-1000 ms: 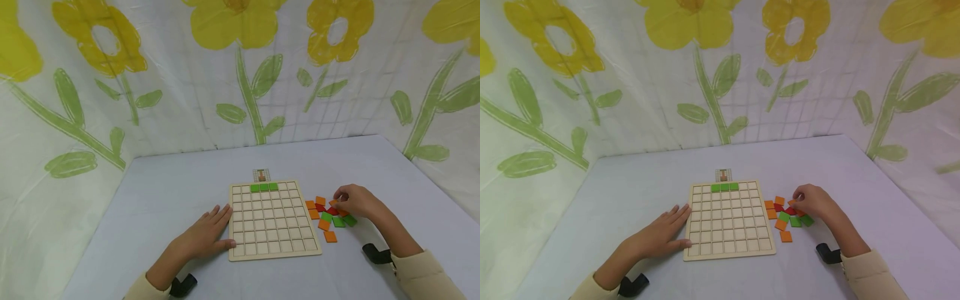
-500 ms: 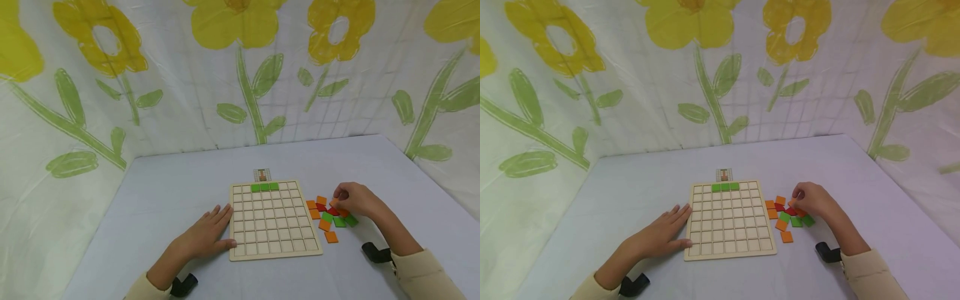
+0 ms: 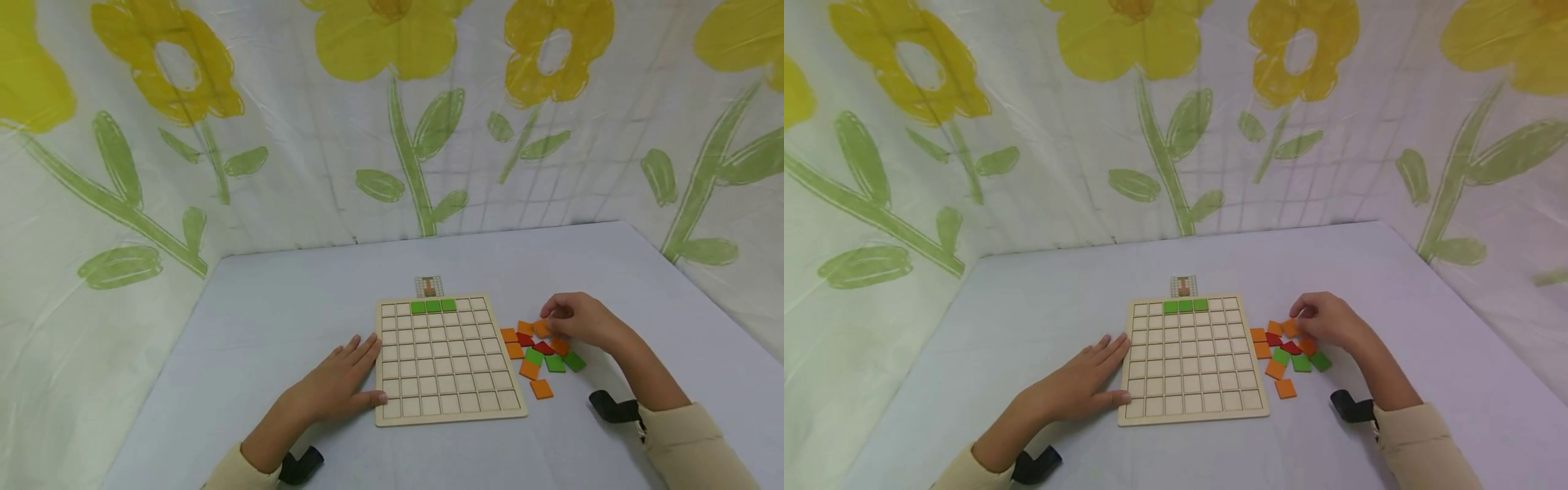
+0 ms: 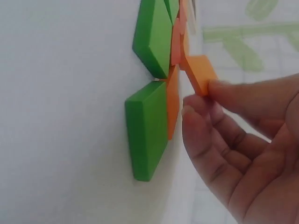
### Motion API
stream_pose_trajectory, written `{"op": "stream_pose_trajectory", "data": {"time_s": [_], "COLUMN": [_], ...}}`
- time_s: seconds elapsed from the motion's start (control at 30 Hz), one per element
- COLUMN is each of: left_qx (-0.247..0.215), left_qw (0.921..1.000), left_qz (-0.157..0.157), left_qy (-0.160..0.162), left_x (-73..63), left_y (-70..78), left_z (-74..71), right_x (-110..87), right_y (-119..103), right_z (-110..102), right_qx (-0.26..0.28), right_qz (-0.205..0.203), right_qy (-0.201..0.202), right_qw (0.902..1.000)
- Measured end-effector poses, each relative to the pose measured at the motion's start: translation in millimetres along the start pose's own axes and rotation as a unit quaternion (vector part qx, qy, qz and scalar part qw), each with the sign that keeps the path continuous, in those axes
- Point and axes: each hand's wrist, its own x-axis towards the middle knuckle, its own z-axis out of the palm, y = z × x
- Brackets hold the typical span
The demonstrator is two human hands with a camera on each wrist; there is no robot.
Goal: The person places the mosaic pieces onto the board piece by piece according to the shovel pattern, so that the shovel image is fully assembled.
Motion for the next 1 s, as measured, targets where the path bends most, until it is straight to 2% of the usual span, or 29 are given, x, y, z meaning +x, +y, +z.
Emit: {"op": "stream_pose_trajectory", "data": {"time_s": [0.13, 0.37, 0.63, 1.0], "left_qx": [0.003, 0.007, 0.007, 0.006], "left_qw": [1.0000, 1.0000, 1.0000, 1.0000], "left_qz": [-0.001, 0.000, 0.002, -0.002], "left_qy": [-0.002, -0.004, -0.002, -0.004], "left_x": [0.6, 2.0, 1.9, 1.8], "left_y": [-1.1, -2.7, -2.7, -1.5], "left_z": [0.9, 2.0, 2.0, 1.1], "right_x": [5.4, 13.7, 24.8, 36.9], "right_y": [-1.5, -6.8, -13.8, -21.7], "right_z": [1.3, 5.1, 11.1, 20.0], "right_qx": [0.009, 0.032, 0.089, 0.125], "right_qz": [0.007, -0.007, 0.008, -0.028], "right_qy": [-0.009, -0.030, -0.058, -0.070], "right_qw": [0.9999, 0.9990, 0.9943, 0.9892]}}
